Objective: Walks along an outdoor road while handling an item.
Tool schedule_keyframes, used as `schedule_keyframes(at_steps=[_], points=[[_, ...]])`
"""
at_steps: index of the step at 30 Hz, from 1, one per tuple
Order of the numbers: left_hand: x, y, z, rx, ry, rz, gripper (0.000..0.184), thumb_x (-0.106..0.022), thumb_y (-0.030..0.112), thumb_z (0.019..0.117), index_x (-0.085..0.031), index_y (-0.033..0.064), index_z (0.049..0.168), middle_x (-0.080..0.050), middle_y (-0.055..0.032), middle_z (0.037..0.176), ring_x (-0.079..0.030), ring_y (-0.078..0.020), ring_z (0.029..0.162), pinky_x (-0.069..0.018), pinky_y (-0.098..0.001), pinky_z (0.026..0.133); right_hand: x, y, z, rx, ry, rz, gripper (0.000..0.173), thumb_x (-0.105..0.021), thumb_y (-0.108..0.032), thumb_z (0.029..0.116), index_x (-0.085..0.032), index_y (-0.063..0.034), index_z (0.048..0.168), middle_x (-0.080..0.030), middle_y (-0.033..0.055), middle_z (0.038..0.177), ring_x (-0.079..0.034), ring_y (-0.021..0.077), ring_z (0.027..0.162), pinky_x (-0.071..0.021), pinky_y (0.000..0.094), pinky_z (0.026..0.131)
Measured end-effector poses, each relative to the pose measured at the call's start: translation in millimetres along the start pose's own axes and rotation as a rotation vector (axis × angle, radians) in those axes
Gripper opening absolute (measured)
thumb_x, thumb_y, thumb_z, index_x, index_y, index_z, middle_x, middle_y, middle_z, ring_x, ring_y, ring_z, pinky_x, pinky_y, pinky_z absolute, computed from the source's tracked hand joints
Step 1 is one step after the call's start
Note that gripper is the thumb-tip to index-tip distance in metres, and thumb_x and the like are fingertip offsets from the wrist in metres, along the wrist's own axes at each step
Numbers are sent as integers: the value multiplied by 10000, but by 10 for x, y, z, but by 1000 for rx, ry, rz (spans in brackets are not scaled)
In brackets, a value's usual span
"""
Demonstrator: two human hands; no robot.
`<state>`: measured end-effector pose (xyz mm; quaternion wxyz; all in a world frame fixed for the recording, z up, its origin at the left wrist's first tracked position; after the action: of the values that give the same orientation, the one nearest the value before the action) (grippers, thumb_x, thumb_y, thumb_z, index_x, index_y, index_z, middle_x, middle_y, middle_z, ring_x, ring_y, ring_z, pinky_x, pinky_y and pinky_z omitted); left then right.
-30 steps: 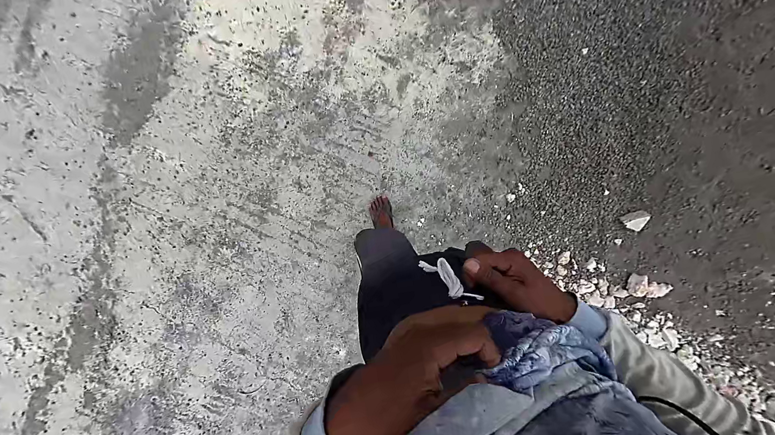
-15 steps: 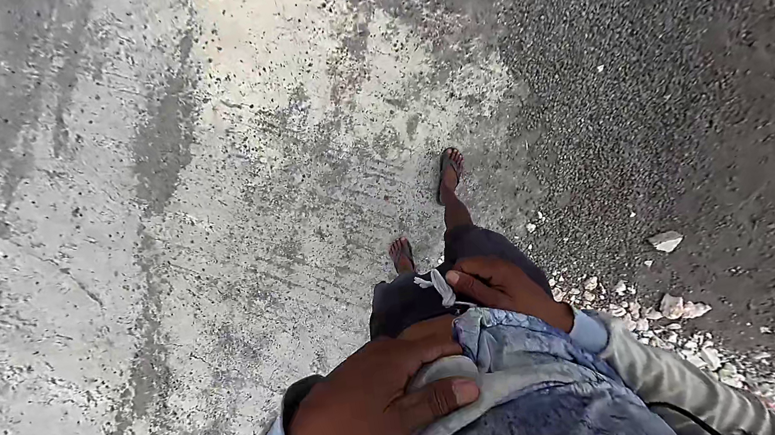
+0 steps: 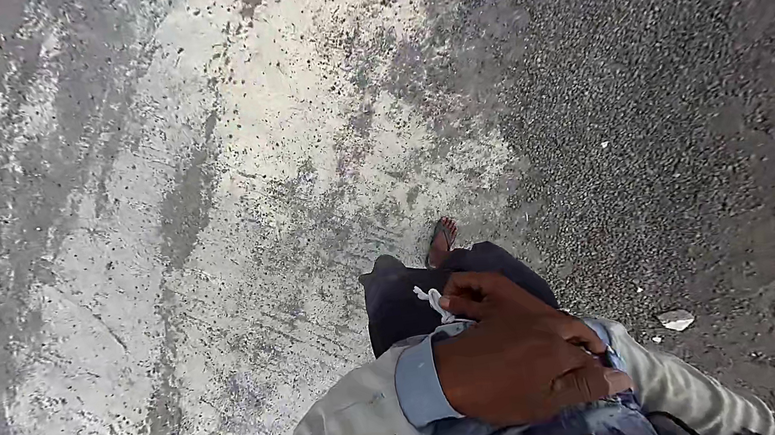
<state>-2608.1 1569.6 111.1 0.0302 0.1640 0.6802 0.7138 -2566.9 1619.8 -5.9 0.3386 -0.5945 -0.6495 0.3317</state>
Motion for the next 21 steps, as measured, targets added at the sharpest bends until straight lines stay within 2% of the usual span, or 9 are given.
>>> schedule_keyframes(at_steps=[1,2,3,5,7,9,12,15,21], points=[[283,-135,-71,114,157,46,415,-447,312,1101,-762,46,1052,-690,-86,1172,-641,-173,1108,-485,-378,996,164,-37,-23,34,56,56,318,-628,-345,1005,-689,-34,1033,-639,5,822,-572,29,735,-496,242,704],[564,-329,-185,257,346,105,381,-484,313,1090,-764,60,1034,-697,-53,1096,-657,-132,1022,-541,-341,926,321,-40,-33,88,116,112,304,-647,-311,987,-704,-20,1055,-684,10,871,-616,11,788,-533,225,754],[796,-573,-312,432,487,168,357,-501,322,1079,-753,76,1019,-690,-30,1010,-664,-111,906,-578,-328,824,460,-33,-5,110,146,163,274,-634,-302,1007,-684,-34,1027,-650,-8,838,-592,8,747,-517,211,708],[1048,-1068,-454,784,475,141,451,-442,405,1090,-735,65,1035,-707,-73,936,-687,-190,826,-582,-443,774,731,-52,70,96,202,243,237,-620,-277,1025,-673,-47,1001,-611,-34,788,-556,2,686,-484,190,646],[1121,-1370,-283,936,345,-138,565,-365,483,1095,-733,55,1074,-731,-63,953,-694,-162,847,-575,-413,820,1009,-95,195,84,242,270,216,-611,-249,1027,-675,-44,1004,-626,-36,799,-573,0,699,-495,185,659],[1264,-1529,66,875,414,-366,477,-464,443,1080,-728,56,993,-692,-1,836,-641,-75,736,-551,-294,724,1293,-147,360,78,271,274,216,-613,-249,1028,-677,-43,1012,-643,-29,811,-592,7,713,-511,192,669],[1784,-1746,602,699,571,-507,199,-664,213,1005,-751,34,1009,-714,4,818,-649,-58,719,-564,-258,721,1779,-228,662,81,351,262,213,-612,-247,1027,-680,-47,1000,-640,-34,795,-589,4,694,-507,188,645],[2387,-1933,1133,595,561,-541,155,-658,143,1004,-731,7,1023,-714,-27,834,-670,-85,731,-591,-271,741,2299,-338,971,42,430,261,222,-585,-258,1041,-666,-53,1011,-638,-39,799,-595,5,707,-514,196,663],[3595,-2066,1995,538,509,-559,210,-572,187,1056,-689,15,1089,-698,-63,876,-673,-128,737,-602,-319,710,3251,-859,1585,143,633,296,216,-605,-215,1037,-717,-30,1045,-702,-7,863,-638,28,741,-555,217,693]])
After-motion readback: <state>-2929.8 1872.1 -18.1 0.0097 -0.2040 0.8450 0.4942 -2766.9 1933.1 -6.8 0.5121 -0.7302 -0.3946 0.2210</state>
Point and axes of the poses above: each hand's wrist, its own z-axis towards the middle knuckle, its own x-axis out of the back of the hand, y = z × x, the point moved 5 cm from there along z, towards the middle knuckle
